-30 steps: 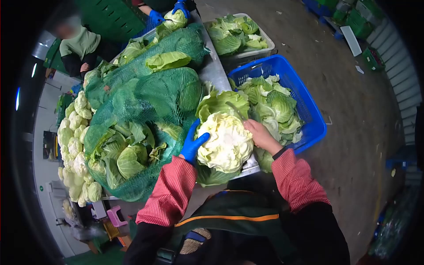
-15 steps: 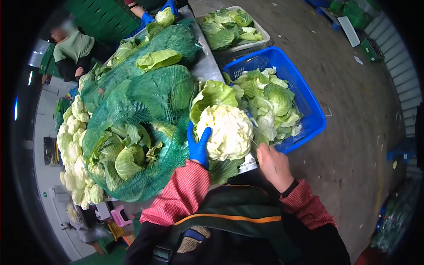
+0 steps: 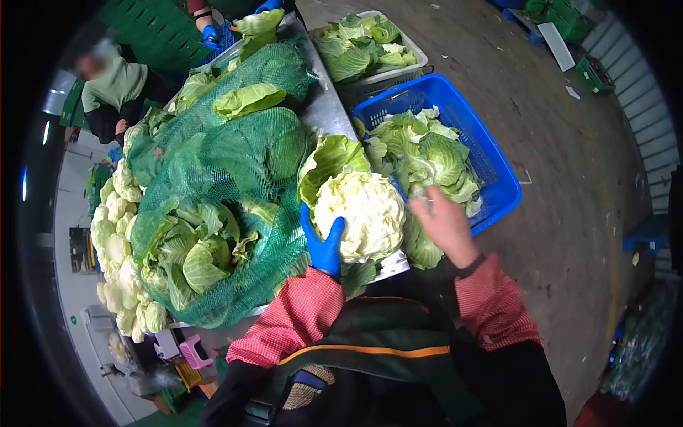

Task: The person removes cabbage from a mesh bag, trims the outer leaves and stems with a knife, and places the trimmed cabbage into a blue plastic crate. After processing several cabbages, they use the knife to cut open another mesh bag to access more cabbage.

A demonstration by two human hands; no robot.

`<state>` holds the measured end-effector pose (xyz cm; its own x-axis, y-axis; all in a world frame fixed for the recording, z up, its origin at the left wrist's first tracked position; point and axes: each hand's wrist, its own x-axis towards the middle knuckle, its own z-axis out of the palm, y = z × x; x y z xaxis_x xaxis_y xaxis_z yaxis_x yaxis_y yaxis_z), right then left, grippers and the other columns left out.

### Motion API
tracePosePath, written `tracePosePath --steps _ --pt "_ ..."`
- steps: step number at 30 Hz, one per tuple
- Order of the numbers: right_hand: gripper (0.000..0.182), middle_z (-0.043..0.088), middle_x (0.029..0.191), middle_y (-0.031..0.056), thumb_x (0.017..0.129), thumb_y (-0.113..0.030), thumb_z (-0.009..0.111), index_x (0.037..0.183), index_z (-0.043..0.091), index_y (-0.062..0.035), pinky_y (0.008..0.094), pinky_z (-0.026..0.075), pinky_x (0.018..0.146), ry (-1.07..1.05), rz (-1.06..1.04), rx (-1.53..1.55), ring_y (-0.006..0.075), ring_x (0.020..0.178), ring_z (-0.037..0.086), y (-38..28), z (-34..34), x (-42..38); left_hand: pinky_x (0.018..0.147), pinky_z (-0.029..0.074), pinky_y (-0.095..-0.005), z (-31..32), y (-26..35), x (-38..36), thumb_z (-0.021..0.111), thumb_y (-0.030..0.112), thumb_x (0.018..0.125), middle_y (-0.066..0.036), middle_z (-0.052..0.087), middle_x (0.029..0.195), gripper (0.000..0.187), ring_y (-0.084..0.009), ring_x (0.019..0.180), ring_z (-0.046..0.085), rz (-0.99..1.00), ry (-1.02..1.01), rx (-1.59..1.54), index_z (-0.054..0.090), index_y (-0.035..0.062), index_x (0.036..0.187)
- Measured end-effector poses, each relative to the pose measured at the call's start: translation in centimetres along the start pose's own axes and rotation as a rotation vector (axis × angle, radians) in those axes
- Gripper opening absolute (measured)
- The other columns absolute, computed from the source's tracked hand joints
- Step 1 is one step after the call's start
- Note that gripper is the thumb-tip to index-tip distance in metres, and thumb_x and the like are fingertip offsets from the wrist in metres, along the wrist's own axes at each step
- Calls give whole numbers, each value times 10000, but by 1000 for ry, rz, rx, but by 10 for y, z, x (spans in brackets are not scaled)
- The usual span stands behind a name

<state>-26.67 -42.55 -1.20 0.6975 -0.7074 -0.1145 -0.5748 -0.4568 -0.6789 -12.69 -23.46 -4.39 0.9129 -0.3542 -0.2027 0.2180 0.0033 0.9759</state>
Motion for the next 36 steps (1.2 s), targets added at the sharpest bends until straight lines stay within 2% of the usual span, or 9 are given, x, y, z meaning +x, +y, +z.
tracePosePath --steps 9,13,16,19,22,29,30,33,36 --pt "492 679 824 200 760 -370 649 1133 601 -52 472 520 745 -243 -154 -142 407 793 649 -15 21 48 1102 320 -374 1 -5 -5 749 29 768 -196 363 1441 940 -274 1306 392 156 -50 183 172 34 1510" --pt "364 677 865 199 786 -258 635 1083 598 -51 471 517 704 -94 -167 -166 393 793 652 7 40 61 1113 303 -376 -3 -5 -3 753 51 758 -197 336 1461 960 -272 1325 369 127 -56 142 160 26 1513" --pt "323 670 866 216 780 -212 632 1052 614 -39 476 505 736 -190 -138 -191 413 847 637 5 38 56 1130 275 -384 -17 -21 4 743 60 756 -192 302 1488 960 -275 1357 330 188 -106 148 156 29 1516" --pt "297 666 861 216 782 -204 633 1039 625 -54 480 504 725 -10 -213 -154 417 842 634 -9 38 50 1148 239 -389 -24 -13 6 728 60 758 -183 259 1519 962 -277 1391 283 66 -162 50 142 33 1520" --pt "282 673 881 207 784 -225 668 1024 638 -80 482 510 712 -65 -182 -184 399 805 647 -7 45 64 1159 215 -389 -35 -27 17 734 71 746 -176 230 1536 992 -278 1409 253 87 -227 46 121 36 1525" --pt "492 685 997 197 782 -354 688 1163 635 -47 438 497 840 -129 58 51 364 972 642 67 93 109 1175 165 -392 -48 -20 33 775 142 700 -170 197 1558 1075 -274 1436 209 255 -466 196 99 17 1527" --pt "532 661 1107 215 776 -390 708 1185 622 -60 427 493 861 -185 147 -6 369 1012 634 55 78 105 1181 144 -391 -49 -18 33 797 177 683 -172 192 1562 1105 -275 1446 186 271 -487 216 100 8 1524" --pt "606 626 1163 242 763 -445 730 1230 596 -82 427 492 863 -4 -31 -31 387 1029 621 10 39 79 1182 138 -388 -55 -4 34 821 212 664 -178 181 1565 1146 -283 1450 179 308 -599 400 93 3 1524" --pt "669 621 1127 247 754 -493 735 1279 569 -113 425 498 834 -229 -349 -81 387 986 624 -28 -4 50 1184 132 -393 -56 -2 42 835 255 652 -190 176 1566 1181 -302 1455 172 274 -644 387 82 11 1528"
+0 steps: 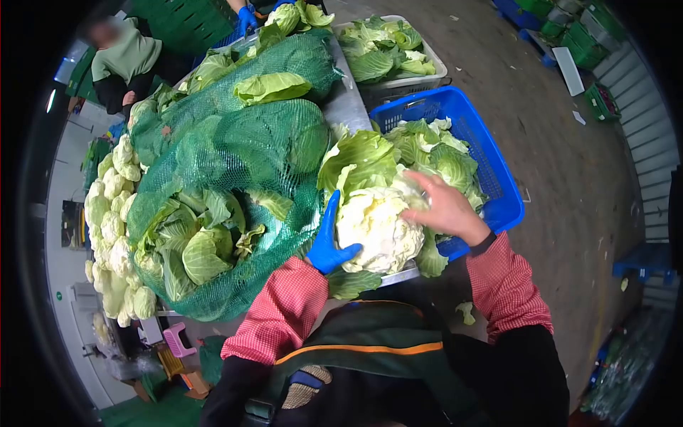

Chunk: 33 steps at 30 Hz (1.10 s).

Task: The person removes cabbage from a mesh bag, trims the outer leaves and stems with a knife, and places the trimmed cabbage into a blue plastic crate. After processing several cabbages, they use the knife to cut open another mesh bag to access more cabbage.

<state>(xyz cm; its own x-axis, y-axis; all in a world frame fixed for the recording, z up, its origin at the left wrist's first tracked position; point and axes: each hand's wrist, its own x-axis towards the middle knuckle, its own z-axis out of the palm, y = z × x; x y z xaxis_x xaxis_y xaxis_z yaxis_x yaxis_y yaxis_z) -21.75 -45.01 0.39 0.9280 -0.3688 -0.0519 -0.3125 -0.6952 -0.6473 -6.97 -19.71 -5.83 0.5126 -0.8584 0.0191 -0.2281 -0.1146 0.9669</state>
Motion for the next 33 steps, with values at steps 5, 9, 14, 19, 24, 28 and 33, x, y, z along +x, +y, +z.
tracePosePath --steps 5,9,14,19,24,28,33 --pt "434 653 972 156 794 -346 694 1166 645 -129 403 517 756 -10 -157 56 321 864 645 18 -6 6 1180 141 -396 0 13 10 823 264 667 -194 185 1563 1160 -307 1452 180 24 -113 114 89 17 1530" --pt "277 668 885 120 786 -230 641 1043 667 -130 436 509 689 169 -148 -77 339 813 643 33 16 19 1175 154 -398 11 22 9 808 256 681 -201 194 1559 1126 -312 1449 191 78 -130 143 106 17 1529" --pt "285 674 851 167 788 -195 606 1069 649 -163 464 503 695 147 157 -11 381 806 642 76 65 45 1169 175 -399 16 27 -1 782 218 700 -195 243 1537 1075 -308 1438 220 82 -74 173 125 18 1528" --pt "416 672 850 215 857 -415 647 1103 611 -82 458 502 736 353 304 65 377 823 654 28 30 4 1051 429 -430 14 3 -5 695 -3 727 -193 372 1467 990 -326 1296 459 -297 309 -736 143 125 1539" --pt "612 684 899 154 874 -526 645 1213 541 -27 432 503 748 294 222 446 321 802 666 17 67 -32 1037 435 -440 32 30 12 723 -3 723 -188 381 1447 946 -320 1272 464 -308 537 -977 205 87 1510" --pt "650 641 910 89 893 -465 651 1324 449 -22 310 476 574 -51 453 863 154 650 595 50 45 -19 1010 443 -385 32 45 -2 771 138 770 -144 347 1438 852 -259 1321 379 -85 279 33 298 107 1478" --pt "710 589 839 17 890 -312 682 1455 338 -56 227 391 452 -99 482 1051 56 507 468 91 53 -29 810 489 -351 -5 101 22 797 215 767 -132 599 1022 587 -243 886 586 -36 126 596 559 44 1275"
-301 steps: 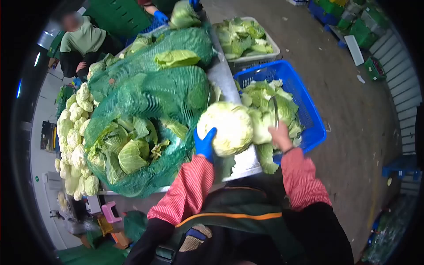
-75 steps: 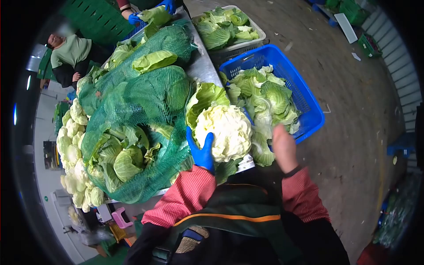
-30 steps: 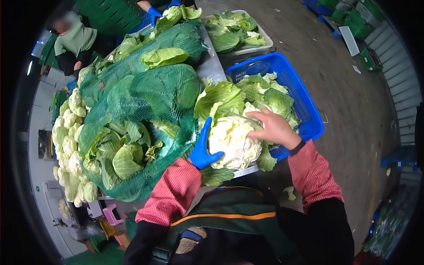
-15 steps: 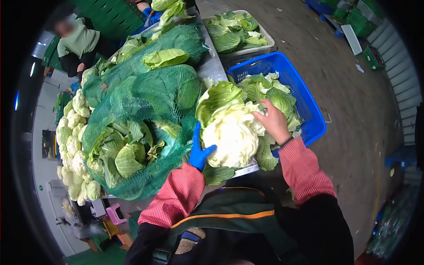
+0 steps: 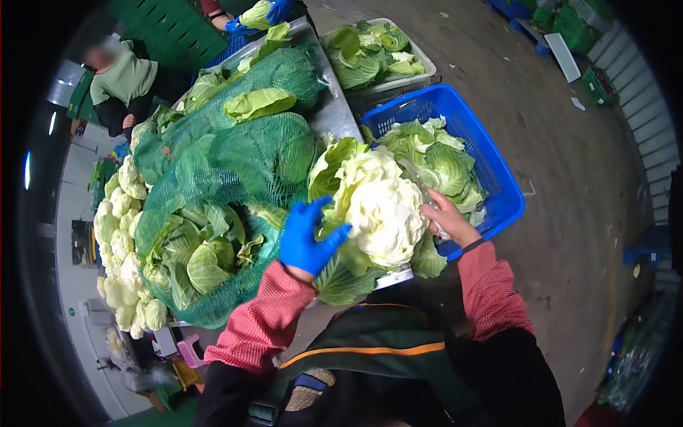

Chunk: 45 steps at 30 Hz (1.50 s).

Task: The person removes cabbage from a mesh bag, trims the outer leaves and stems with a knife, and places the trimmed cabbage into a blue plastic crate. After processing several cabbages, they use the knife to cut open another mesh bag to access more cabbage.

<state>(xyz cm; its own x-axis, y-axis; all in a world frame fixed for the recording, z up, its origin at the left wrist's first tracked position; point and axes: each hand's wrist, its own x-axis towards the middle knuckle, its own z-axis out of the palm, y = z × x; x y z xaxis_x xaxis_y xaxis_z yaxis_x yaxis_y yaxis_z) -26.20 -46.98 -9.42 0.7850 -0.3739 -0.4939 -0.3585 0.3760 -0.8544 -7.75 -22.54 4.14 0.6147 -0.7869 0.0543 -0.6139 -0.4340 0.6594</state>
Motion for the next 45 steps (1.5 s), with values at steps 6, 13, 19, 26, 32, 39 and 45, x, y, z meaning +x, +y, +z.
tracePosePath --steps 6,13,19,26,32,39,45 --pt "472 528 678 -22 896 -247 651 1318 517 -82 240 343 383 149 -126 -78 65 448 443 -1 2 -2 937 473 -377 52 -26 75 771 379 789 -156 622 1116 567 -312 1078 603 52 -203 -13 615 40 1216" --pt "462 590 678 85 968 -459 526 1152 530 -35 260 377 346 226 72 148 119 387 469 36 40 -38 853 506 -449 62 -28 71 612 730 728 -233 658 1049 845 -394 976 636 -71 -342 263 638 16 1180" --pt "513 629 814 106 969 -499 499 1210 499 -46 265 410 431 139 86 377 127 486 496 35 52 -27 925 480 -409 37 15 41 838 549 608 -227 617 1126 854 -357 1050 606 5 -331 245 604 10 1229" --pt "436 658 991 159 1023 -372 434 1242 535 -10 329 490 785 133 -372 -79 167 939 615 30 65 43 1088 341 -436 31 22 -20 850 275 678 -208 421 1351 987 -348 1289 395 77 -49 -127 303 54 1470" --pt "387 612 898 250 999 -387 413 1035 538 -23 479 451 747 208 -293 -450 446 874 582 -7 87 25 1096 348 -370 74 -44 -19 838 168 725 -198 431 1396 923 -280 1294 435 -261 172 -633 298 -28 1447" --pt "197 625 811 191 956 -229 520 946 524 -32 471 474 614 308 -482 -895 425 704 605 -28 68 -69 1025 430 -343 72 -49 -6 860 301 706 -192 504 1360 946 -253 1210 530 -377 154 -573 347 -30 1427" --pt "145 581 668 133 919 -189 550 836 496 -82 398 499 456 331 -624 -1174 300 537 626 -6 83 -92 1000 448 -334 80 -42 10 855 309 721 -198 539 1318 935 -245 1173 554 -491 174 -627 346 -38 1424"
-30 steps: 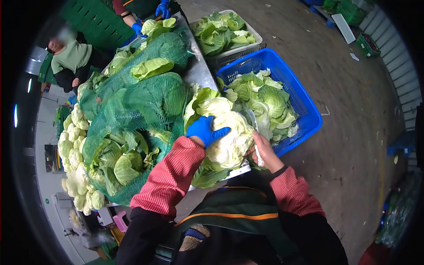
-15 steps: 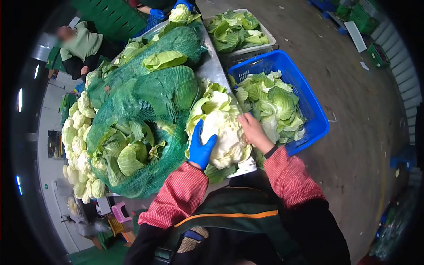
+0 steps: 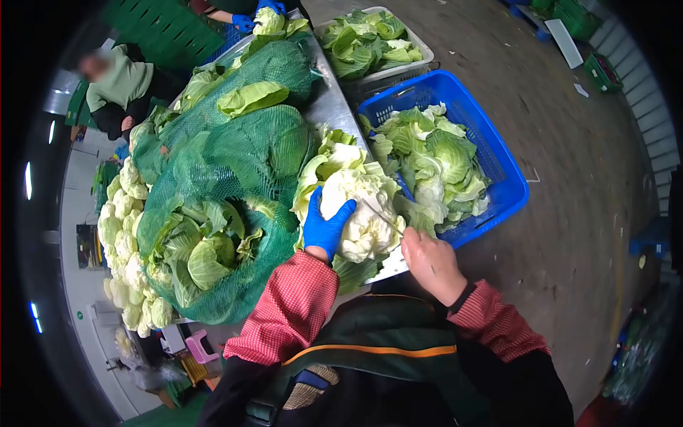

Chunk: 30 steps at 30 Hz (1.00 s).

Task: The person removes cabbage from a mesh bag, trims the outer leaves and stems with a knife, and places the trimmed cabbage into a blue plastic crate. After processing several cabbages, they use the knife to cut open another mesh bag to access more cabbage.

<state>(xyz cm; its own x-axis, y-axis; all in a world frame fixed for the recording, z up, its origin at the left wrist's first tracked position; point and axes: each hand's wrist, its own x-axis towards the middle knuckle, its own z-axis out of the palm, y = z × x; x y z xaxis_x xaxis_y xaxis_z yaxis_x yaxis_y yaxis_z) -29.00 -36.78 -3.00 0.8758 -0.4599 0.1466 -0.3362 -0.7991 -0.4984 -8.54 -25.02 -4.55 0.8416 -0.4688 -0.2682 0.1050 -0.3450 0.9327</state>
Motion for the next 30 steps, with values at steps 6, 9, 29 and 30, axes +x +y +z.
tracePosePath --steps 6,9,29,30 --pt "144 572 648 147 911 -190 554 845 494 -78 417 501 451 74 97 -161 326 532 628 13 21 21 997 449 -335 7 3 7 846 376 712 -229 534 1325 981 -263 1177 559 5 30 165 334 -58 1427" --pt "146 582 651 156 919 -196 539 849 495 -75 422 504 463 73 142 -158 335 542 634 16 23 35 1009 440 -342 8 -11 16 839 422 702 -245 525 1336 1003 -281 1194 554 35 65 236 341 -71 1420" --pt "264 637 724 229 986 -315 454 1000 532 -64 532 492 617 36 339 179 421 689 644 48 -1 74 983 461 -337 -4 -3 20 833 382 725 -220 570 1275 946 -260 1154 580 37 -4 204 353 -52 1415" --pt "281 640 742 231 980 -331 465 1034 531 -63 527 496 615 -59 323 185 418 698 647 35 -13 75 985 460 -338 -5 -7 20 838 371 721 -218 565 1282 945 -259 1156 577 59 -10 175 352 -40 1419"
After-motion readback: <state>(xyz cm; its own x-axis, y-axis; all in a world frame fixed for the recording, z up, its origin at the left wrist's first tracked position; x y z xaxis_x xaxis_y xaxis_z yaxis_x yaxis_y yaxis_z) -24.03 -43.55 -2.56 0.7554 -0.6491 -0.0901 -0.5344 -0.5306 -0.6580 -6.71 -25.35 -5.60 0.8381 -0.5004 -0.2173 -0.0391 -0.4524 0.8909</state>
